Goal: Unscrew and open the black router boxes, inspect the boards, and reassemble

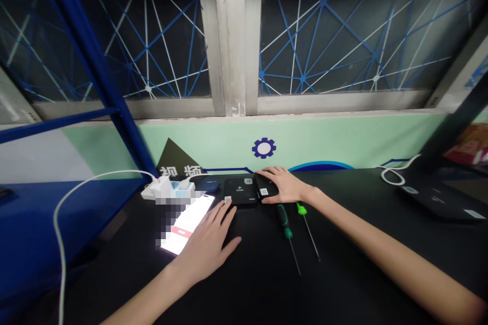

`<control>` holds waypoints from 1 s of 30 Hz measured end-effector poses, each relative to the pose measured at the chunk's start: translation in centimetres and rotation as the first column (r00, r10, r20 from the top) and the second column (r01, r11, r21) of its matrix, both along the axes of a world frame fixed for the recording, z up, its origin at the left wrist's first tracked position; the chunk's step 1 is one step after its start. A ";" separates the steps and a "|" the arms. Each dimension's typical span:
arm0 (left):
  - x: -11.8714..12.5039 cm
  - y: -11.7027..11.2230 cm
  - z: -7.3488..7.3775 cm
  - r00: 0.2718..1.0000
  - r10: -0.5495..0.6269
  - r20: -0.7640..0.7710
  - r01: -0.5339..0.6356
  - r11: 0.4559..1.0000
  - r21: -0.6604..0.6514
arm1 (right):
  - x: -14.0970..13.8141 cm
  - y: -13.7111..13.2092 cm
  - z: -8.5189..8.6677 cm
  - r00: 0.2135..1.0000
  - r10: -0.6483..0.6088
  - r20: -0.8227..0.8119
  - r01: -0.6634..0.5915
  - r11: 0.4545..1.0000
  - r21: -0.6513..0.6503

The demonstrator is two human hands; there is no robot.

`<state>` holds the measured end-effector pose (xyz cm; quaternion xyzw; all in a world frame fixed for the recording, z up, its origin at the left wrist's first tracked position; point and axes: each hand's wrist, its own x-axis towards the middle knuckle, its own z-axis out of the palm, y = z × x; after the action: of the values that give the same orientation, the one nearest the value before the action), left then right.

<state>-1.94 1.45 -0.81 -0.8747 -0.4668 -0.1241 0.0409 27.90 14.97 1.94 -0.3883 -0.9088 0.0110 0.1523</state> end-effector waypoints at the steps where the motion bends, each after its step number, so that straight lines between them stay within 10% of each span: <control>1: 0.0 0.0 0.0 1.000 -0.002 0.005 0.002 1.000 0.001 | 0.0 0.2 0.1 1.000 0.009 -0.016 -0.009 1.000 -0.017; 17: 0.6 -0.1 2.2 0.991 0.068 0.113 -0.080 0.991 0.105 | -2.3 -5.0 2.5 0.993 0.051 -0.110 -0.055 0.998 -0.033; 30: 0.8 -0.3 2.8 0.950 0.280 -0.135 -0.289 0.956 -0.055 | -5.9 -12.2 0.3 0.994 0.064 -0.089 -0.073 0.992 -0.104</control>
<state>-1.14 1.10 2.01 -0.8052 -0.5888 -0.0443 0.0552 22.02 2.72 2.27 -0.3636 -0.9124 0.0814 0.1698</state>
